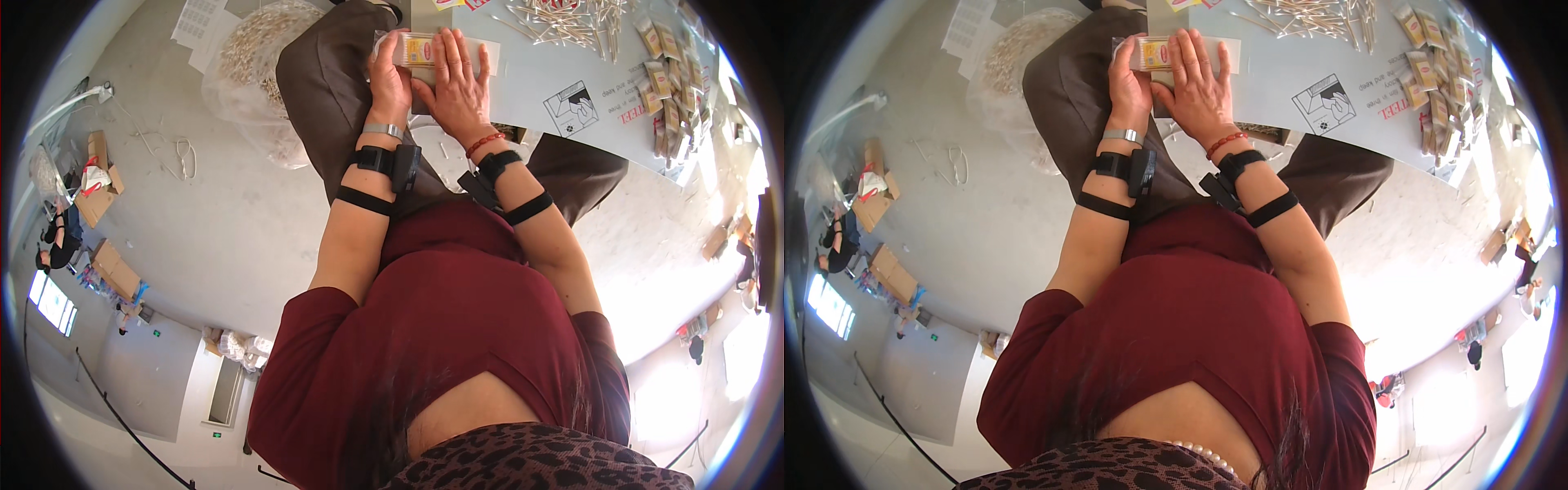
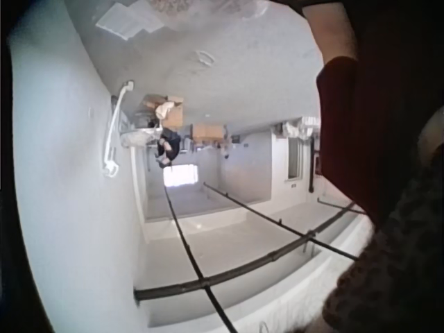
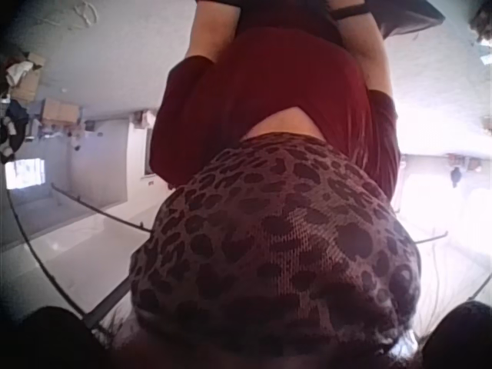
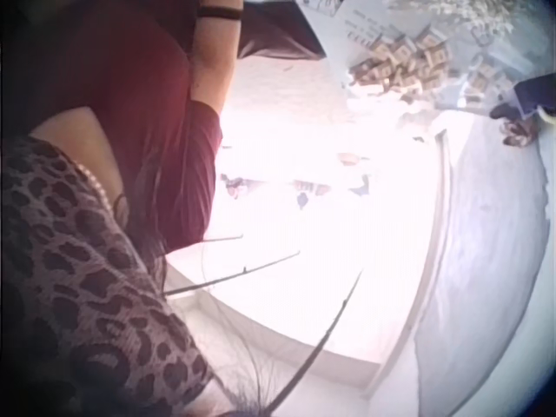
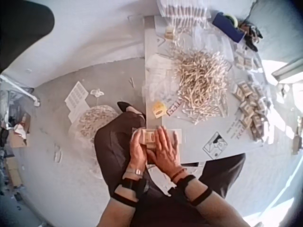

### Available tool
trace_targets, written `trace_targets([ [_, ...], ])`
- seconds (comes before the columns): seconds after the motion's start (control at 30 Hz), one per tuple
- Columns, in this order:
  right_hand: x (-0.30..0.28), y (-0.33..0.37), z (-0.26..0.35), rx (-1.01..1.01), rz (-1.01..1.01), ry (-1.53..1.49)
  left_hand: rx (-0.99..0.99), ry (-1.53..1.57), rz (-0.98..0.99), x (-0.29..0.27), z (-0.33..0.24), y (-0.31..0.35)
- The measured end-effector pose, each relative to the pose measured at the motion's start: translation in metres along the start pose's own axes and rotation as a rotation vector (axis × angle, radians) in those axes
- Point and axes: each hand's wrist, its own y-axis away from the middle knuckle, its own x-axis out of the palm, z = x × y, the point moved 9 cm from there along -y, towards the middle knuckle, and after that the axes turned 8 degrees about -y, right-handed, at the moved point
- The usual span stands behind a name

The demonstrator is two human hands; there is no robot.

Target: Sorting, gathering, and packaging bundles of thin fibers or sticks.

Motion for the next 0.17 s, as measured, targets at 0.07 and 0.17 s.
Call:
trace_targets([
  [0.07, 0.0011, -0.0004, -0.0005, 0.007, 0.010, 0.002, 0.011, -0.003, -0.046, -0.0065, 0.0035, -0.0029],
  [0.17, 0.0000, 0.0001, 0.0001, -0.001, -0.008, -0.025, -0.013, 0.027, -0.035, -0.0093, 0.0086, -0.0065],
])
